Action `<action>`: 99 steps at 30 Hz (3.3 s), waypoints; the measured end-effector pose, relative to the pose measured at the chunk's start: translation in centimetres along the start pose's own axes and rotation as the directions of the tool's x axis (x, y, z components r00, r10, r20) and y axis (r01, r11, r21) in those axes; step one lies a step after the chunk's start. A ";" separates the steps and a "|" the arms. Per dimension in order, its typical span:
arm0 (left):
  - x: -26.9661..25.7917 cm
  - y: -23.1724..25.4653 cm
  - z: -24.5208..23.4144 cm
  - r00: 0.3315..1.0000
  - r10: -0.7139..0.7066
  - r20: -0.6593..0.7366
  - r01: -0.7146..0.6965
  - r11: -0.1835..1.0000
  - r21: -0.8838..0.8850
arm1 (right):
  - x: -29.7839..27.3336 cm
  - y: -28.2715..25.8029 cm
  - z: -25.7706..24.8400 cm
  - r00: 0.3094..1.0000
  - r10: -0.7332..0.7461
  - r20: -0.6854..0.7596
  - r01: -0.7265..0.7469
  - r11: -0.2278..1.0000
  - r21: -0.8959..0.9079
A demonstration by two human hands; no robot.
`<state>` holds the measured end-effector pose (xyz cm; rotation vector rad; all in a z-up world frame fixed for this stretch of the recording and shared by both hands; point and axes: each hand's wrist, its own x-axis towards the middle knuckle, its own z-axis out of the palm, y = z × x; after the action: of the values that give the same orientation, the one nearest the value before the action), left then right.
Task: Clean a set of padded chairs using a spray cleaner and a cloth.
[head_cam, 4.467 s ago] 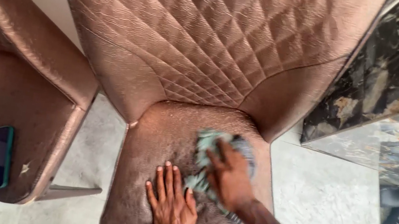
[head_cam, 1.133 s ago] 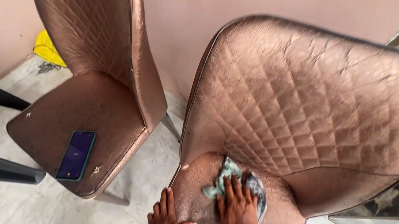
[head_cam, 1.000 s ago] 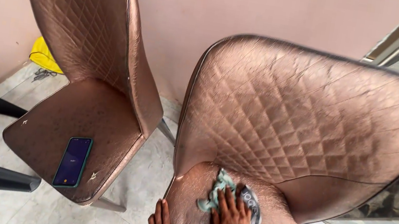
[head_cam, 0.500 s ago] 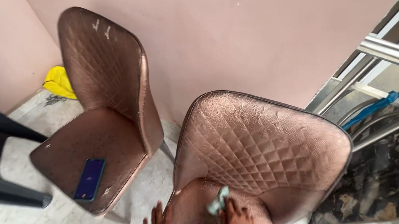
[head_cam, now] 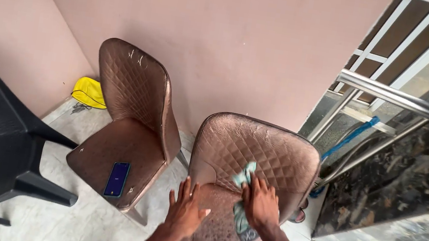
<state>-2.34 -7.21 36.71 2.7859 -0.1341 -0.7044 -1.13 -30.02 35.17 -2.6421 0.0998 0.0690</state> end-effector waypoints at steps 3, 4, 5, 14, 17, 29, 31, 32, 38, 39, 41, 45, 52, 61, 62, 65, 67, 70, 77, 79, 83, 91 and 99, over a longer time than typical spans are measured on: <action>-0.9 2.0 -2.5 1.000 0.012 0.009 -0.012 1.000 0.013 | -0.2 -2.6 -5.0 1.000 0.027 -0.012 -0.027 0.999 0.033; -1.2 2.6 -3.5 1.000 0.012 0.008 -0.012 1.000 0.010 | -0.2 -2.8 -6.2 1.000 0.026 -0.012 -0.026 0.999 0.030; -1.6 3.1 -4.6 0.999 0.032 -0.012 -0.031 0.998 0.051 | -0.4 -3.2 -7.1 0.998 0.019 -0.055 -0.016 0.999 0.052; -1.1 5.3 -11.9 0.984 0.169 -0.062 -0.158 0.977 0.146 | 1.2 -3.9 -11.9 0.986 0.052 -0.157 -0.045 0.998 0.047; 3.0 4.9 -12.2 0.975 0.214 -0.056 -0.199 0.960 0.196 | 3.3 -3.3 -12.1 0.982 0.068 -0.177 -0.064 0.997 0.033; 16.8 5.7 -17.8 0.946 0.317 -0.068 -0.289 0.919 0.267 | 10.6 -7.8 -12.1 0.976 0.041 -0.215 -0.077 0.983 -0.165; 19.7 5.6 -16.1 0.933 0.358 -0.045 -0.326 0.889 0.321 | 11.8 -8.4 -11.3 0.979 0.042 -0.201 -0.083 0.977 -0.197; 20.2 5.9 -16.0 0.919 0.392 -0.046 -0.362 0.884 0.297 | 12.9 -8.4 -10.9 0.982 0.025 -0.188 -0.068 0.971 -0.228; 21.0 8.5 -16.1 0.956 0.290 -0.042 -0.274 0.935 0.226 | 15.1 -8.9 -9.9 0.996 0.035 -0.088 -0.059 0.956 -0.287; 20.8 8.6 -16.8 0.948 0.312 -0.061 -0.290 0.926 0.241 | 15.9 -9.0 -9.8 0.998 0.024 -0.052 -0.038 0.955 -0.294; 21.7 8.2 -16.4 0.940 0.331 -0.080 -0.303 0.920 0.249 | 17.6 -8.0 -7.8 1.000 -0.003 -0.015 -0.001 0.952 -0.306; 22.4 7.6 -16.2 0.909 0.384 -0.161 -0.360 0.920 0.158 | 19.1 -7.7 -7.0 0.992 -0.098 0.075 0.114 0.963 -0.244; 24.5 8.5 -16.2 0.925 0.357 -0.132 -0.319 0.915 0.246 | 18.1 -5.7 -10.9 0.981 -0.077 0.177 0.114 0.971 -0.212; 24.4 9.4 -16.2 0.947 0.303 -0.108 -0.260 0.918 0.298 | 15.0 4.1 -12.2 0.998 0.052 -0.021 -0.056 0.972 -0.230; 24.3 9.3 -16.0 0.950 0.295 -0.100 -0.255 0.922 0.293 | 14.8 1.2 -13.6 0.985 0.165 0.049 -0.148 0.958 -0.244; 24.1 9.7 -16.3 0.952 0.291 -0.097 -0.252 0.922 0.295 | 15.6 -5.3 -15.1 0.967 0.226 0.117 -0.188 0.945 -0.266; 23.6 10.1 -16.7 0.953 0.289 -0.096 -0.251 0.924 0.288 | 16.4 -7.2 -13.8 0.976 0.175 0.131 -0.133 0.951 -0.278; 23.2 10.0 -17.3 0.954 0.276 -0.114 -0.244 0.941 0.233 | 17.8 -6.8 -10.7 0.996 0.027 0.088 0.001 0.953 -0.302; 25.3 9.2 -15.8 0.959 0.259 -0.113 -0.209 0.920 0.332 | 15.9 1.7 -11.6 0.997 0.046 0.068 -0.025 0.959 -0.284; 25.0 9.2 -15.7 0.957 0.268 -0.106 -0.218 0.914 0.342 | 14.5 4.0 -11.4 0.992 0.122 0.016 -0.116 0.968 -0.223; 25.6 9.1 -15.4 0.961 0.252 -0.113 -0.203 0.922 0.329 | 14.3 5.2 -9.4 0.882 0.373 -0.289 -0.382 0.924 0.027; 24.1 9.3 -16.5 0.954 0.288 -0.082 -0.239 0.898 0.369 | 15.2 -0.9 -10.8 0.946 0.012 -0.323 -0.082 0.975 -0.206; 21.5 12.3 -19.4 0.980 0.147 0.131 -0.186 0.910 0.372 | 12.6 6.1 -8.3 0.742 0.397 -0.540 -0.334 0.917 0.216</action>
<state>25.52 -17.82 46.75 3.0508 -0.5830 -0.8540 11.20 -40.06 38.67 -2.4057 0.8094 -0.5986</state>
